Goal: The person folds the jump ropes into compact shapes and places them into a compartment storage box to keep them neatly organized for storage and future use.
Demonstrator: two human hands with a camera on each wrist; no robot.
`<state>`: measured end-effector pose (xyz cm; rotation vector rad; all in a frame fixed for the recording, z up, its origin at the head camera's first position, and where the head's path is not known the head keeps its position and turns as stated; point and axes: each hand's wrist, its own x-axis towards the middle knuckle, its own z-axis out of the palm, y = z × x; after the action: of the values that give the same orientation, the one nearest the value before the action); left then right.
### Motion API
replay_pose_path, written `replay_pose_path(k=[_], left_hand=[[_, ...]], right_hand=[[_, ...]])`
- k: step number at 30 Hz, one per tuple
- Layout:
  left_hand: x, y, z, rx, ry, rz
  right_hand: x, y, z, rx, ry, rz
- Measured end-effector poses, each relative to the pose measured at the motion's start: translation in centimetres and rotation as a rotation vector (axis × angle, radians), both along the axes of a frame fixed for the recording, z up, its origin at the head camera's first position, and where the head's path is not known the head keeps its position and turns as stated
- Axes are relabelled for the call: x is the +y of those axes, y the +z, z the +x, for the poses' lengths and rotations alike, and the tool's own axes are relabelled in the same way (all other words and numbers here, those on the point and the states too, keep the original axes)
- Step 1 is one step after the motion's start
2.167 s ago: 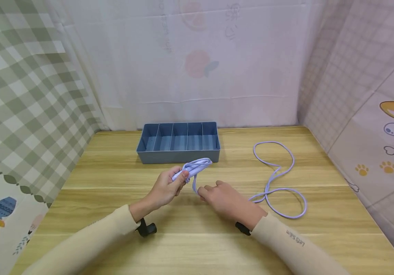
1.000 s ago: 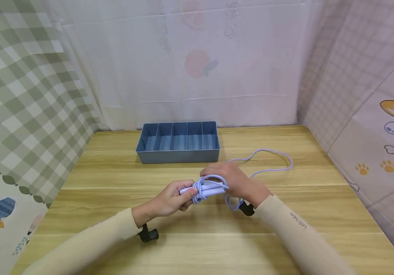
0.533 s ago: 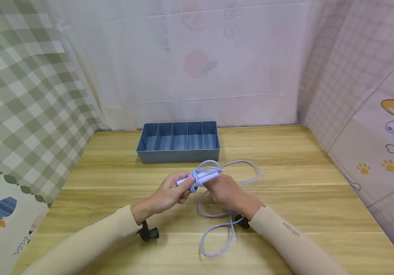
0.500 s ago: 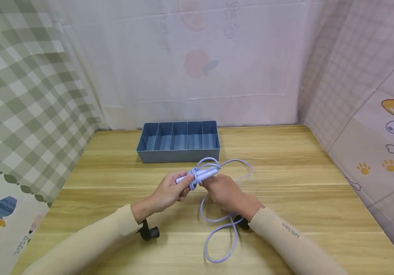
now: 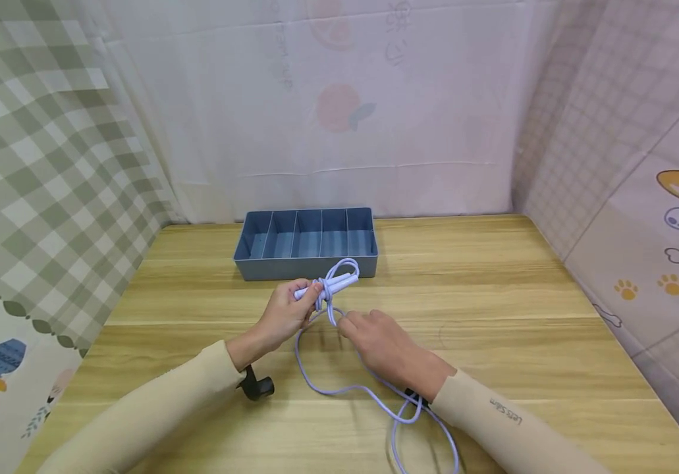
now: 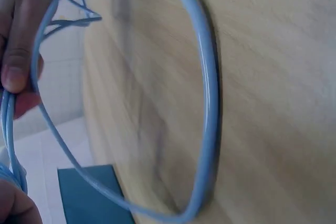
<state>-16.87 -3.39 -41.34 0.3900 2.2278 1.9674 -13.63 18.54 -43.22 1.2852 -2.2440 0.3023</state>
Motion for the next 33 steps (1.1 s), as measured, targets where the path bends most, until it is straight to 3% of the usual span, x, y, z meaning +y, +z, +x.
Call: replay_pose_path(k=[4,7,9,13,16,18,22,26,30,33], left_hand=[[-0.3,0.2,-0.8,0.079,0.076,-0.039],[-0.7,-0.1,-1.4,0.215,0.123,-0.139],[-0.8,-0.4,-1.5,0.290,0.115,-0.218],[-1.0,-1.3,-1.2,0.414,-0.023,-0.375],[-1.3,-1.5,-0.8,0.463,-0.167,-0.461],[-1.4,-1.3,-0.6,0.480,-0.257,-0.484],[-1.2,-0.8,-0.2,0.536,-0.448,-0.478],[-1.4,-0.9,0.2,0.527,-0.597,-0.384],[-2.1,-0.9,0.6,0.500,-0.626,-0.261],[-2.3,-0.5,1.0,0.494,-0.650,-0.191]], right_hand=[[-0.1,0.5,0.0,0.031,0.027,0.042],[-0.2,0.8,0.0,0.057,0.054,0.099],[-0.3,1.0,-0.1,0.083,0.083,0.151],[0.0,2.4,-1.2,0.210,0.160,0.223],[0.6,4.1,-2.7,0.286,0.202,0.188],[1.0,4.9,-3.4,0.277,0.231,0.136],[0.9,5.6,-4.6,0.212,0.304,0.069],[0.5,5.5,-5.6,0.132,0.337,0.014],[1.0,4.8,-6.5,0.009,0.343,-0.077],[1.5,4.0,-7.0,-0.148,0.361,-0.116]])
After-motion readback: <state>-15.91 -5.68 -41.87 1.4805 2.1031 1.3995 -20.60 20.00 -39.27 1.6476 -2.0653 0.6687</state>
